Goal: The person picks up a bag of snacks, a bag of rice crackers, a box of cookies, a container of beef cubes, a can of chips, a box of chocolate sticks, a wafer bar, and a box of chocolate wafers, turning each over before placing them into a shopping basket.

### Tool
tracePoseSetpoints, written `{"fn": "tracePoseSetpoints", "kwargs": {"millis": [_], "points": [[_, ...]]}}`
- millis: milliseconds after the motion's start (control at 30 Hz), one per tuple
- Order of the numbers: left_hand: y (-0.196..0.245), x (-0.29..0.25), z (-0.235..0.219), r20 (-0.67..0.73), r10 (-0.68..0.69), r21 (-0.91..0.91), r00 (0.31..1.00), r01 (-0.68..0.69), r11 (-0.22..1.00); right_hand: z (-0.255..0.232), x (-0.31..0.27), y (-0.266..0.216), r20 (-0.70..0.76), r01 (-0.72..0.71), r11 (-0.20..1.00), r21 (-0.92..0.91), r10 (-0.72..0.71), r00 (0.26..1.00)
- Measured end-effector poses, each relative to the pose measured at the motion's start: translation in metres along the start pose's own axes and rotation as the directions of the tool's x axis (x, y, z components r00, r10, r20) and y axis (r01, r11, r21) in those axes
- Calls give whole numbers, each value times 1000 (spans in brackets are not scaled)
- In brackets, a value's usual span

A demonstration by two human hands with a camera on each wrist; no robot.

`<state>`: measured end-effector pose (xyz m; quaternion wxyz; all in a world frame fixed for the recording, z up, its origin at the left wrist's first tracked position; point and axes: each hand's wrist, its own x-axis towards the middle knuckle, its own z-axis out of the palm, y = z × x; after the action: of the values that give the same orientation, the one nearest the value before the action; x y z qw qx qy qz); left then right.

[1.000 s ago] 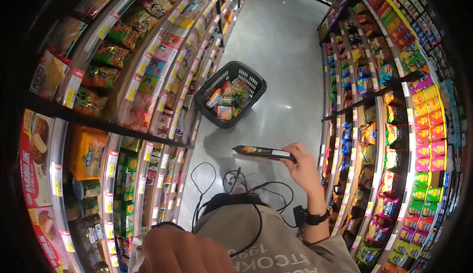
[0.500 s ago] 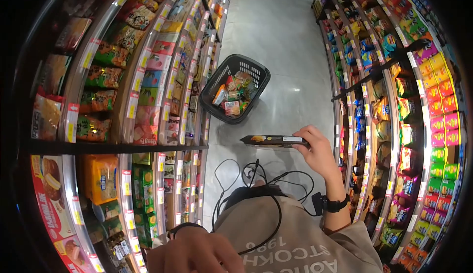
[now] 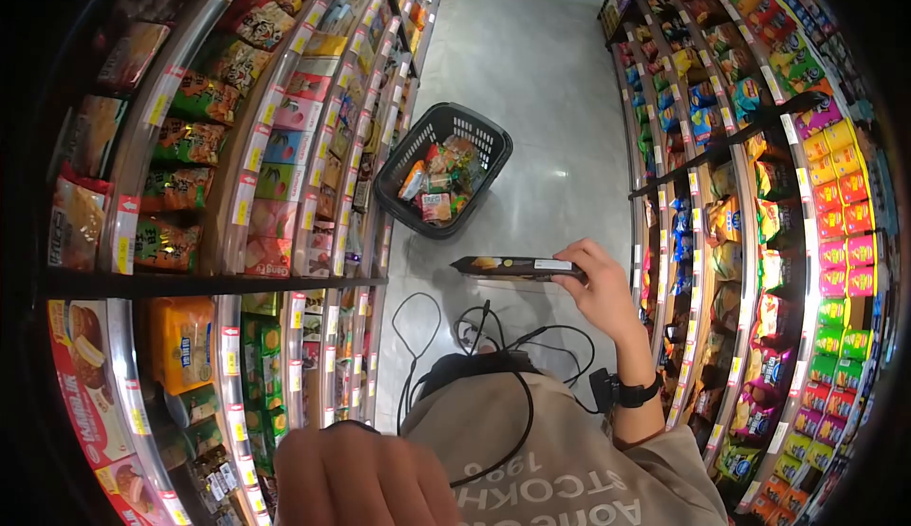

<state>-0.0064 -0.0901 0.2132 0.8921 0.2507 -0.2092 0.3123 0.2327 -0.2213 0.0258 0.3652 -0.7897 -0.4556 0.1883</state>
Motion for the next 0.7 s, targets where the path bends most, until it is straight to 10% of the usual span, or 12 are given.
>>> {"fn": "tracePoseSetpoints", "kwargs": {"millis": [133,267,367,600,700], "points": [[21,9,-43,166,-44,175,985,14,985,-8,-1,-1,-4,-32,999,14,32,999],[24,0,-64,28,40,369,999,-47,928,-5,-5,18,-24,-64,987,145,68,997],[15,-19,-57,-357,303,482,884,-104,870,0,1,33,87,-314,843,436,308,947],[51,-57,-96,-320,387,730,865,-36,683,35,63,69,237,-465,616,636,418,877],[52,-61,-103,-410,530,760,742,-43,648,57,108,102,279,-526,505,684,485,829]]}}
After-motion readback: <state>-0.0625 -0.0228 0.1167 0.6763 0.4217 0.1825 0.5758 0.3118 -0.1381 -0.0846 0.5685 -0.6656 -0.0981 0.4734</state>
